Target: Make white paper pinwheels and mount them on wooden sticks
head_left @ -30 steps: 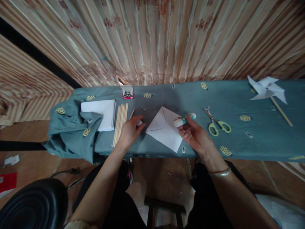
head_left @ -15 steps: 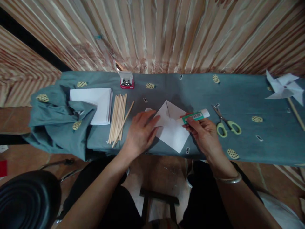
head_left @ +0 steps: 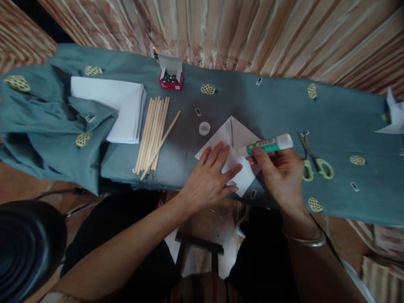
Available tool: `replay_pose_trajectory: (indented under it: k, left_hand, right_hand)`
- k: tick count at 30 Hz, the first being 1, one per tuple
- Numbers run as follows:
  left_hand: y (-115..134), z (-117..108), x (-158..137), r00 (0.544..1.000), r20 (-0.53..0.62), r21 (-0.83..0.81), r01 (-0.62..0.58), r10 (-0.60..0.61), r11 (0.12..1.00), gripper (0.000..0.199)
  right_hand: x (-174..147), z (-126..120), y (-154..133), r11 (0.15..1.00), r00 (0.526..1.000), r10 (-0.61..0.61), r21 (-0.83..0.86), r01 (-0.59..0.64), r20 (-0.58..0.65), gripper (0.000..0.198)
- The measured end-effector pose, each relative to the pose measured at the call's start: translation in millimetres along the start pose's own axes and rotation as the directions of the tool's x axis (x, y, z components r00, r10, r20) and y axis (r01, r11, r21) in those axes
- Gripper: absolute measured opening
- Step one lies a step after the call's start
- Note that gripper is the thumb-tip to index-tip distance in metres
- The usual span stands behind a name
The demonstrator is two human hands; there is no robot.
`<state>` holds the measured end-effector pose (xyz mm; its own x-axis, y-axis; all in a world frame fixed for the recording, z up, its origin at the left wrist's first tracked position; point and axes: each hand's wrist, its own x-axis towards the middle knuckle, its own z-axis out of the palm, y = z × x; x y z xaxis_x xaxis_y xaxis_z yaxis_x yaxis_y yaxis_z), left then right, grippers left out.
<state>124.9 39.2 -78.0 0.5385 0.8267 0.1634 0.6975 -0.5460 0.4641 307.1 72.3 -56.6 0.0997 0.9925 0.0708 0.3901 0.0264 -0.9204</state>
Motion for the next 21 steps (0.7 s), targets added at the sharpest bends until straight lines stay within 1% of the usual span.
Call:
replay_pose_trajectory:
  k: [4,7,14,17,21]
  left_hand:
    - [1.1,0.3,0.0,1.000,0.003,0.003,0.002,-0.002,1.000,0.050]
    - [0.9,0.9,-0.3,1.000,-0.005,-0.006,0.002,-0.002,1.000,0.050]
    - [0.6,1.9,-0.7,1.000,0.000,-0.004,0.001,-0.001,1.000,0.050]
    - [0.8,1.8,-0.5,1.000,-0.009,-0.019,0.008,-0.008,1.000,0.049]
    - [1.4,1.3,-0.2,1.000,-0.011,-0.029,0.014,-0.014,0.999,0.050]
  right_hand:
    - [-1.1,0.1,1.3,0.998,0.999,-0.032,-0.059,0.032,0.007,0.028]
    - [-0.9,0.9,4.2,0.989,0.999,-0.036,-0.142,0.039,0.020,0.030]
    - [-2.3,3.7,-0.5,0.922,0.990,-0.135,-0.360,0.144,0.050,0.031]
    - [-2.7,5.2,-2.9,0.900,0.985,-0.169,-0.401,0.171,0.040,0.030]
    - [-2.9,6.5,-2.5,0.884,0.982,-0.183,-0.429,0.186,0.048,0.032]
